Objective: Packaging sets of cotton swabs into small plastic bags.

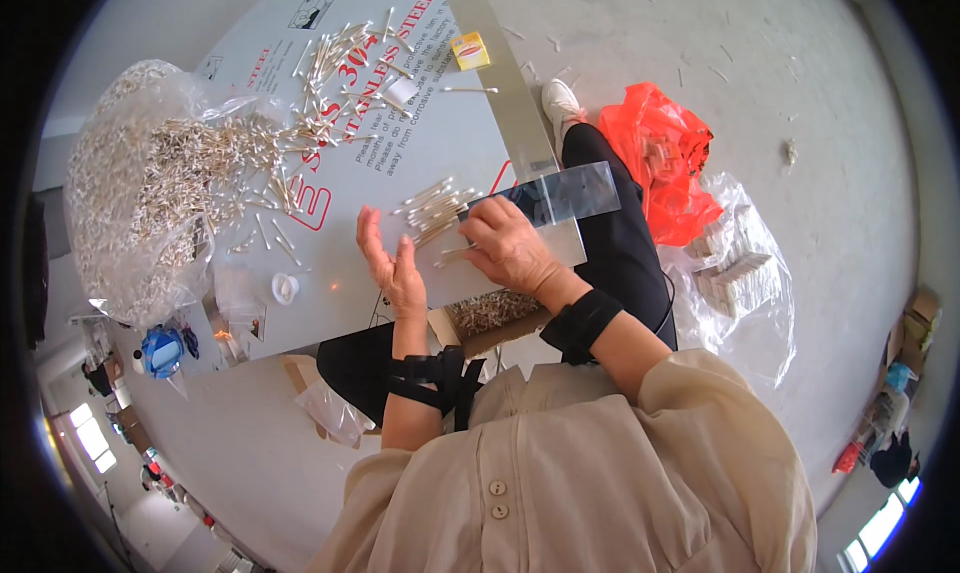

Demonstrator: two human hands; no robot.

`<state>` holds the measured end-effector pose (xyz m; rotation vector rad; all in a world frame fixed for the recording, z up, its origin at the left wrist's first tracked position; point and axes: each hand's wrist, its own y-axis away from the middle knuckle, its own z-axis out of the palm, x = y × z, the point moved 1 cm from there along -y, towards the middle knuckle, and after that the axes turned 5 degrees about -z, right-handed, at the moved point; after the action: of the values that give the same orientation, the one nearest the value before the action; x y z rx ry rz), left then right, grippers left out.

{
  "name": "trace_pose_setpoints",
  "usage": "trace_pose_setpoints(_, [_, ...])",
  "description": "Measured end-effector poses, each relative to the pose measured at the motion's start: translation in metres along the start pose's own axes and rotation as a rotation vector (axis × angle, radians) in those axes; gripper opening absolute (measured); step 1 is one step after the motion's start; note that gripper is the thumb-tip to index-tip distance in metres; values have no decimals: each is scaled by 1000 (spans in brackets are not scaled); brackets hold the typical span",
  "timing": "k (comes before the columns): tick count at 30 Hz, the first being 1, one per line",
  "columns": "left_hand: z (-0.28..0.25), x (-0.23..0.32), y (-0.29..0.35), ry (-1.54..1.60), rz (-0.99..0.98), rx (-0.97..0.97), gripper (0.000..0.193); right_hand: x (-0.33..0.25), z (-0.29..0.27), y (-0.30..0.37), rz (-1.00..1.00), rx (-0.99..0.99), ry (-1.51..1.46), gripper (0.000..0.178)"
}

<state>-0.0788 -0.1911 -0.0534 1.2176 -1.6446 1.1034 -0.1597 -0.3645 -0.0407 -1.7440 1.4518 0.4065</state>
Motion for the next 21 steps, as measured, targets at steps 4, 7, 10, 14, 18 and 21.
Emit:
trace_pose_setpoints(4, [20,0,-9,72,-47,52,57,-4,7,-13,269,334,-262,33])
trace_pose_setpoints(7, [35,7,-17,157,-104,-91,56,13,16,-28,317,380,-448,37])
trace_pose_setpoints(10, [42,10,-15,84,-111,-173,53,19,18,-42,271,349,-375,35])
trace_pose_setpoints(14, [45,17,-9,195,-155,-194,50,21,15,-34,415,226,-549,35])
trace_pose_setpoints(18, [49,10,-2,353,-132,-32,51,20,19,-24,447,367,-600,35])
trace_pose_setpoints(21, [50,13,3,426,-153,-85,52,13,27,-18,408,453,-594,35])
